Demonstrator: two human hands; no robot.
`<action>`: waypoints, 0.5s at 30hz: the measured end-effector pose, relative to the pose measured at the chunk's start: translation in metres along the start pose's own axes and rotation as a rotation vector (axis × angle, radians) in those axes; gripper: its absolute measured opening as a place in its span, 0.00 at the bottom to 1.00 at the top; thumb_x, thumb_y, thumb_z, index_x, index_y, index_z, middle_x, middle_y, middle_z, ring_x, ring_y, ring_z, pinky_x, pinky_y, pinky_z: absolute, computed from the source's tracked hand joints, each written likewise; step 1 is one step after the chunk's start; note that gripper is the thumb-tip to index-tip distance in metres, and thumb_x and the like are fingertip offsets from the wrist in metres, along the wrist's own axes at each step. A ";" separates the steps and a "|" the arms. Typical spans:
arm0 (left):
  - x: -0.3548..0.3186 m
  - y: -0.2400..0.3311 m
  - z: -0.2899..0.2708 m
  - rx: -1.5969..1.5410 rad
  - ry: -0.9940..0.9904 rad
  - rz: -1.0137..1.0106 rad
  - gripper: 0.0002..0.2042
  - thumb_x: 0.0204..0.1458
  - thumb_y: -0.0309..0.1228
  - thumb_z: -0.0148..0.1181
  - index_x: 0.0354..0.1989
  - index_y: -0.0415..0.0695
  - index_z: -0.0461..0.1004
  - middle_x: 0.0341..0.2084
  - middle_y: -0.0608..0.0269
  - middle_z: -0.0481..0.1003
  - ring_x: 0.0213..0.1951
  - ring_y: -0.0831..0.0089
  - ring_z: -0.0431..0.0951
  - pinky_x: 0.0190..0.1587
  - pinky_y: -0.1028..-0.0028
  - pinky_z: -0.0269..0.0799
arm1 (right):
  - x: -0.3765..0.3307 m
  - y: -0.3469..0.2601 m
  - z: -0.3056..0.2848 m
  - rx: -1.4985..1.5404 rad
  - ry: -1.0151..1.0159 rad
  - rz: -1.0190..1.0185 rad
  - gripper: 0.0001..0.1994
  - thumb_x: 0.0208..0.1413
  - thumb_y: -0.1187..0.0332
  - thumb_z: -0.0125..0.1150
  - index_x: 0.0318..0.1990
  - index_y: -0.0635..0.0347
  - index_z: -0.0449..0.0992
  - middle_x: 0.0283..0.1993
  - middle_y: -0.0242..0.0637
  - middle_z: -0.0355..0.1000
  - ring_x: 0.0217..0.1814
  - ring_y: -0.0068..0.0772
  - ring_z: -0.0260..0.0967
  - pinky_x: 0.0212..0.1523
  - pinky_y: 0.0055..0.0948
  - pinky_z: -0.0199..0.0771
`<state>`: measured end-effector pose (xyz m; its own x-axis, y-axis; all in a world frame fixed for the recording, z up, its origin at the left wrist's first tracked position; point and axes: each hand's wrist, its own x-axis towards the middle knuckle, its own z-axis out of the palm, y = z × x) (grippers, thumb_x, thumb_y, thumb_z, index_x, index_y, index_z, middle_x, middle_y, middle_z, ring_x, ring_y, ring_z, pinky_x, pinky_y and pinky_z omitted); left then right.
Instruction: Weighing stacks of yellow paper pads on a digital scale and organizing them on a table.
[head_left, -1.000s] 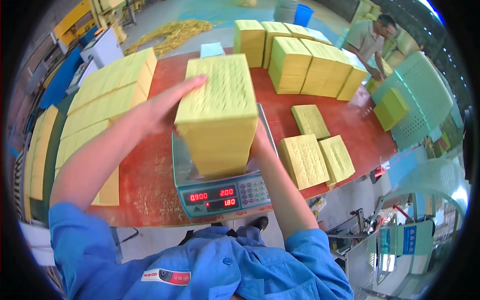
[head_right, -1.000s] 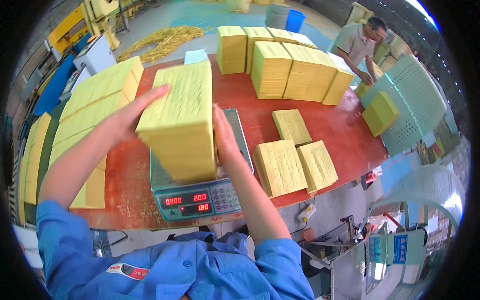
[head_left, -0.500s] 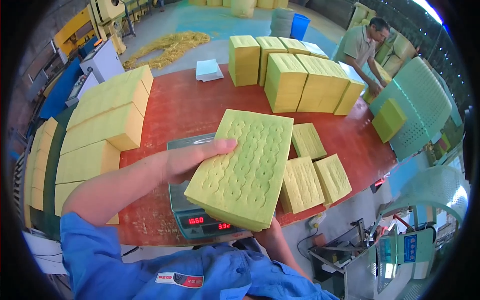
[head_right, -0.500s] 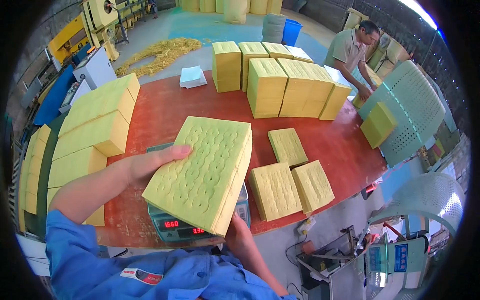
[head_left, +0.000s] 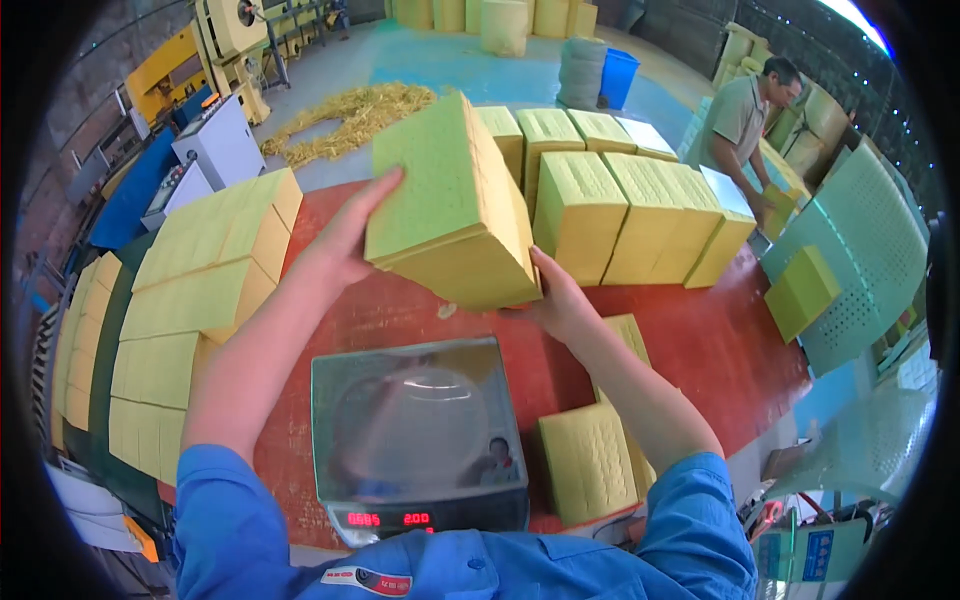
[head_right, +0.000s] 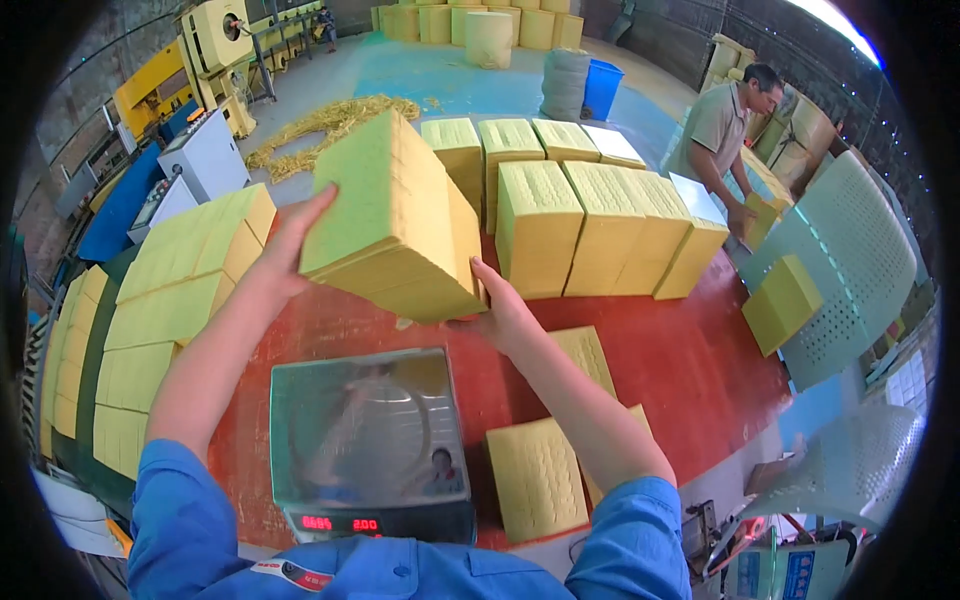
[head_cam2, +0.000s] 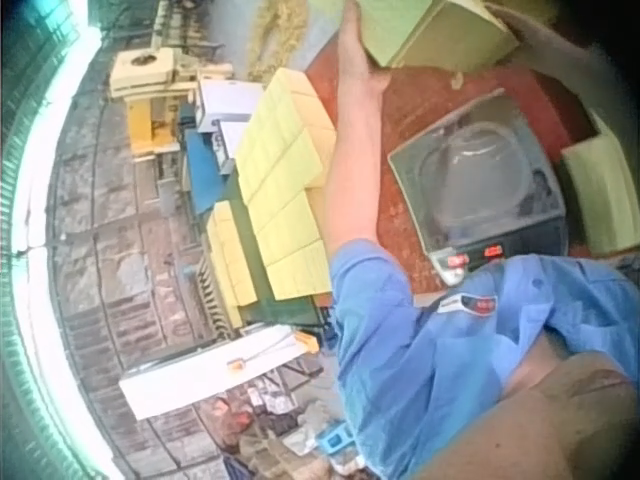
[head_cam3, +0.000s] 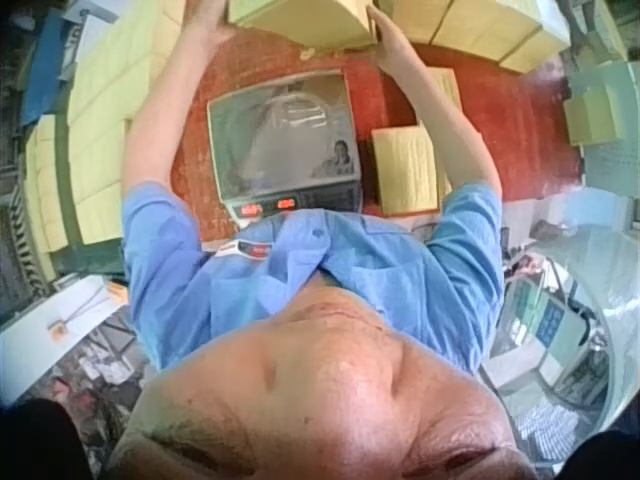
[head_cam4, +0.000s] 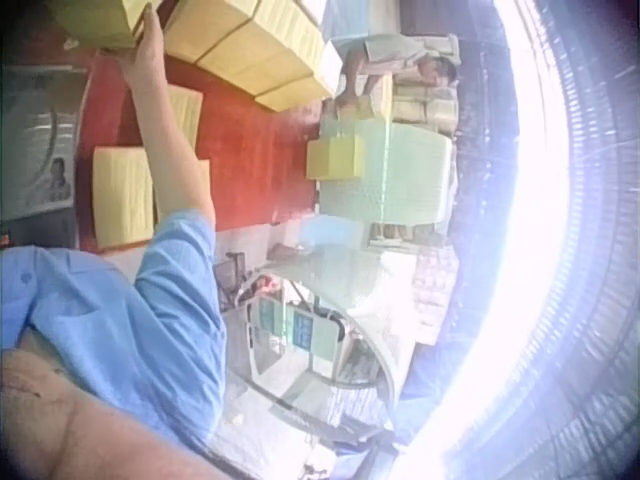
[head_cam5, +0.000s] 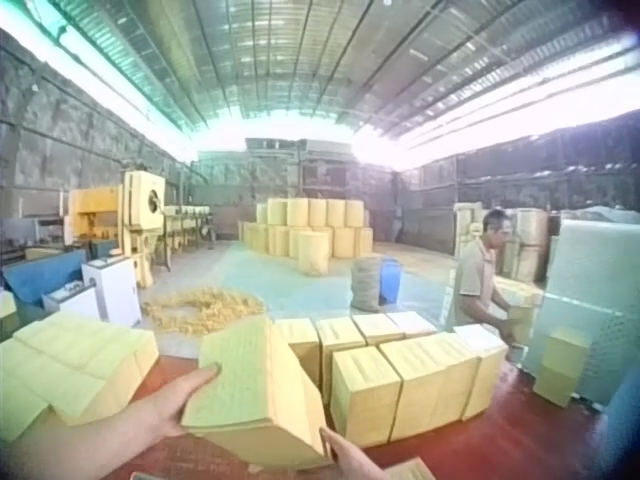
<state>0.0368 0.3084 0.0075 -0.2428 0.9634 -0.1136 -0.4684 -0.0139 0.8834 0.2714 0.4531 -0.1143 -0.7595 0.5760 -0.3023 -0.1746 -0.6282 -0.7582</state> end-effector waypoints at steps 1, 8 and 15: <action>0.019 -0.006 -0.015 0.030 0.012 -0.031 0.27 0.58 0.48 0.58 0.61 0.43 0.67 0.53 0.58 0.75 0.54 0.68 0.76 0.55 0.66 0.71 | 0.034 0.008 -0.011 0.029 -0.036 0.025 0.23 0.66 0.51 0.47 0.63 0.52 0.66 0.63 0.38 0.67 0.63 0.45 0.63 0.57 0.63 0.67; 0.162 -0.076 -0.059 0.037 -0.131 -0.136 0.25 0.56 0.43 0.62 0.59 0.44 0.69 0.51 0.62 0.77 0.51 0.71 0.77 0.56 0.67 0.72 | 0.136 0.042 -0.074 0.134 0.258 -0.036 0.25 0.63 0.48 0.42 0.63 0.47 0.63 0.65 0.43 0.59 0.65 0.55 0.59 0.54 0.69 0.69; 0.221 -0.082 -0.015 0.339 -0.071 -0.281 0.38 0.49 0.57 0.60 0.65 0.46 0.63 0.59 0.47 0.69 0.58 0.47 0.70 0.57 0.39 0.63 | 0.125 0.043 -0.093 0.202 0.329 -0.162 0.26 0.65 0.48 0.46 0.67 0.45 0.58 0.70 0.37 0.53 0.69 0.49 0.54 0.64 0.59 0.58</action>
<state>0.0088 0.5187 -0.0974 -0.0815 0.9335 -0.3491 -0.2002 0.3278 0.9233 0.2273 0.5474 -0.2383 -0.4768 0.7919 -0.3815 -0.4196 -0.5864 -0.6928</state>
